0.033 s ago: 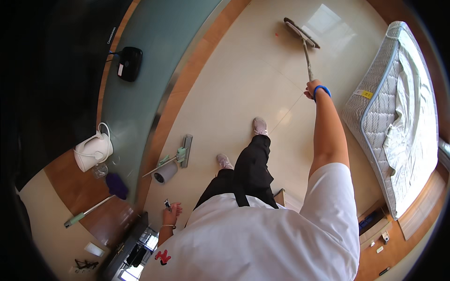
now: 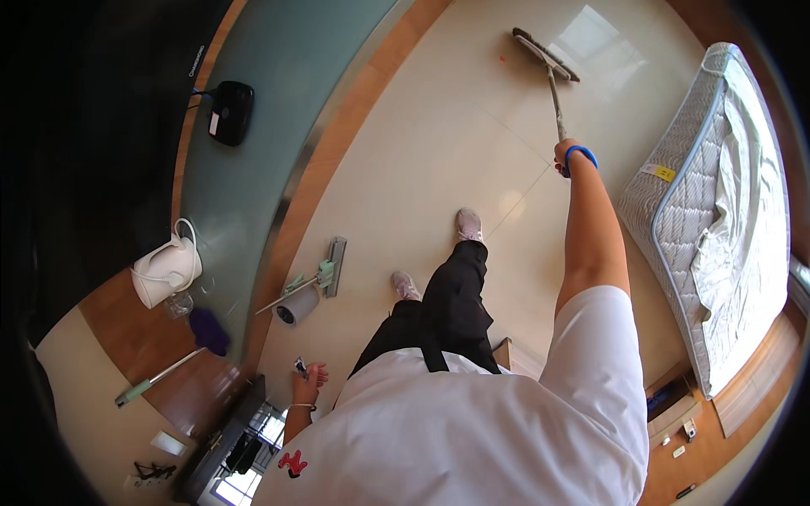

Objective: The person rinses a purple cloth in a bathroom sink, then moves to a bedroom to wipe a glass table and sweep the floor. They use a broom and dustpan to collect debris and carry it out of the room.

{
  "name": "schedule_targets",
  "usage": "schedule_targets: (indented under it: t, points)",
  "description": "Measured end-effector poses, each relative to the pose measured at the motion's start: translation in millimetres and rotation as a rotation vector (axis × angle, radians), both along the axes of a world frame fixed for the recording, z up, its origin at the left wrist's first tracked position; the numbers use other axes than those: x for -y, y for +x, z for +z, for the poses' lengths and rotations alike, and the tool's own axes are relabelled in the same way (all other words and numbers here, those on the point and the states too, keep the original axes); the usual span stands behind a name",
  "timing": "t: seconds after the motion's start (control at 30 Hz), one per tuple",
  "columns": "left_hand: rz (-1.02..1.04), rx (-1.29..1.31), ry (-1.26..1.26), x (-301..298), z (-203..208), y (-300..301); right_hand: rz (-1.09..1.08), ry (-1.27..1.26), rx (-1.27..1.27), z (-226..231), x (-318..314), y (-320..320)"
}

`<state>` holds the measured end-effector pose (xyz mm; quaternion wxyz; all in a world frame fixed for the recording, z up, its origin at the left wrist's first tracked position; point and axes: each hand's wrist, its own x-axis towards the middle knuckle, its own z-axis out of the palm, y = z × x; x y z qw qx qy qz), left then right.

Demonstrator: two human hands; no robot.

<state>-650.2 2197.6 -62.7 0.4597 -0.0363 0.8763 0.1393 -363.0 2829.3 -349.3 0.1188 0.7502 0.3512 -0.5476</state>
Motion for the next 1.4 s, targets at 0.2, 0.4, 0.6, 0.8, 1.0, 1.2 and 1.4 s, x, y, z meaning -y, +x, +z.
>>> schedule_targets:
  t: [0.2, 0.4, 0.6, 0.8, 1.0, 1.2, 1.4]
  points:
    - [0.113, 0.018, -0.030, -21.3, 2.8, 21.8, 1.556, -0.090, 0.242, -69.8, 45.6, -40.3]
    - [0.098, 0.114, -0.059, -15.8, -22.7, 30.9, 0.896, -0.193, 0.092, 49.0, 239.1, -12.2]
    - [0.066, 0.046, 0.068, -37.6, -31.3, 18.6, 0.855, -0.222, -0.111, 117.8, 284.0, 14.2]
    - [0.124, 0.013, 0.114, -38.4, -31.5, 28.7, 0.832, 0.041, -0.074, 120.5, 229.5, 35.2]
    - [0.196, 0.060, -0.028, -2.9, -22.0, 57.4, 0.797, 0.202, 0.166, -9.0, 41.6, 20.4]
    - [0.152, 0.073, -0.096, 21.7, -17.5, 66.3, 0.658, -0.038, 0.210, -58.7, -62.1, -25.7]
    - [0.151, 0.060, -0.082, -1.1, -26.1, 63.0, 1.083, 0.104, 0.169, -42.4, 130.7, -6.9]
